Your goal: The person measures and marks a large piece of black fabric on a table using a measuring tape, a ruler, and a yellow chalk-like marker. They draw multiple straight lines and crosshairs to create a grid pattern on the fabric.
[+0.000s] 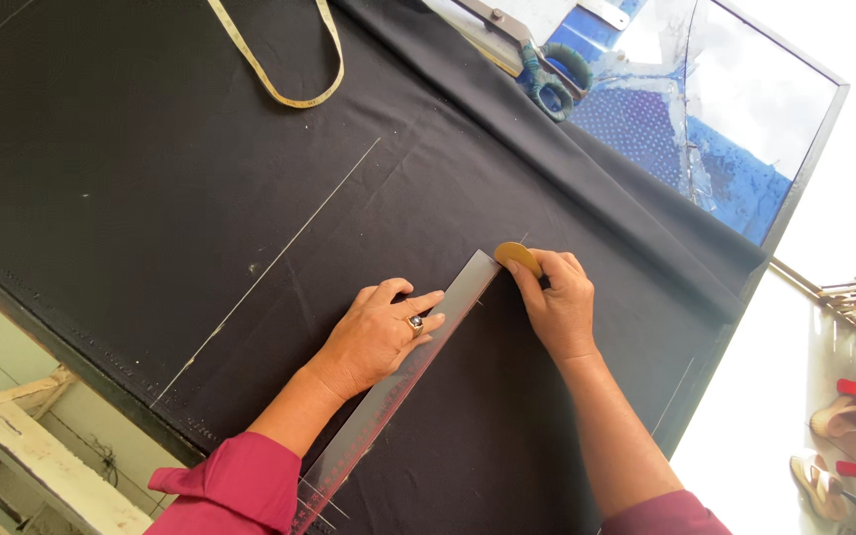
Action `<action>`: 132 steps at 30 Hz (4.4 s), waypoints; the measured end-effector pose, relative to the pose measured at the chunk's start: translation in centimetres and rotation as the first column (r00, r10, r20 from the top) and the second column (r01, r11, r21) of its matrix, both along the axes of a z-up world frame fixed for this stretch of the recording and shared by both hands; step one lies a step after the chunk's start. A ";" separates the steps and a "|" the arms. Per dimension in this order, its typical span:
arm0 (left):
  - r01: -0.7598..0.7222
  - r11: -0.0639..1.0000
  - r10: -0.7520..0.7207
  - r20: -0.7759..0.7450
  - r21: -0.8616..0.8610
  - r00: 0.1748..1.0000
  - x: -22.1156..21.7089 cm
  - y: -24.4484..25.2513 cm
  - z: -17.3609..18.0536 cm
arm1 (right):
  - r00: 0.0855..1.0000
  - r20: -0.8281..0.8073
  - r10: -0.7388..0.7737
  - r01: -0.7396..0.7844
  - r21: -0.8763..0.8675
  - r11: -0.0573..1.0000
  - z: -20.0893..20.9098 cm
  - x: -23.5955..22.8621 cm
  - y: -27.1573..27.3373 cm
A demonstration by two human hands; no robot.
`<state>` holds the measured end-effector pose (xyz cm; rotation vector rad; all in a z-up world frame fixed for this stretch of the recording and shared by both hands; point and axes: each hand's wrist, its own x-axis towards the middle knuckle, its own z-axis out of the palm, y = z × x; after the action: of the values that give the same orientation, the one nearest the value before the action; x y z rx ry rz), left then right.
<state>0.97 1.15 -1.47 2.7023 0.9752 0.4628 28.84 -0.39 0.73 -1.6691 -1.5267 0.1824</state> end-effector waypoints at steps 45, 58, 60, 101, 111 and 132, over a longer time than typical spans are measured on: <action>-0.023 0.995 0.027 0.033 -0.102 0.999 -0.3 0.2 0.2 | 0.989 0.129 0.076 -0.074 -0.017 0.997 1.5 -2.8 -4.0; -0.020 0.994 0.022 0.022 -0.104 1.000 -0.3 0.3 0.2 | 0.957 0.287 0.041 -0.047 0.016 0.999 0.0 -2.3 -4.3; -0.010 0.996 0.011 0.010 -0.089 1.000 -0.1 0.5 0.2 | 0.948 0.315 0.039 -0.051 0.027 0.998 3.5 -1.9 -6.5; -0.183 0.967 0.187 0.008 -0.180 0.982 -10.2 -10.6 2.2 | 0.983 -0.160 0.085 -0.114 -0.179 0.977 1.9 -10.1 -12.1; -0.605 0.795 0.606 0.084 -0.042 0.791 -6.4 -16.7 0.6 | 0.974 -0.119 0.192 -0.206 -0.126 0.970 1.2 -10.0 -12.1; -0.645 0.528 0.831 0.182 -0.553 0.525 -14.0 -26.6 4.9 | 0.938 0.016 0.347 -0.301 -0.456 0.837 5.5 -11.8 -17.1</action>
<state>-12.99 -25.49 3.43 1.5315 1.8389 0.8332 17.01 -17.50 6.22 -1.7675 -1.9488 0.6908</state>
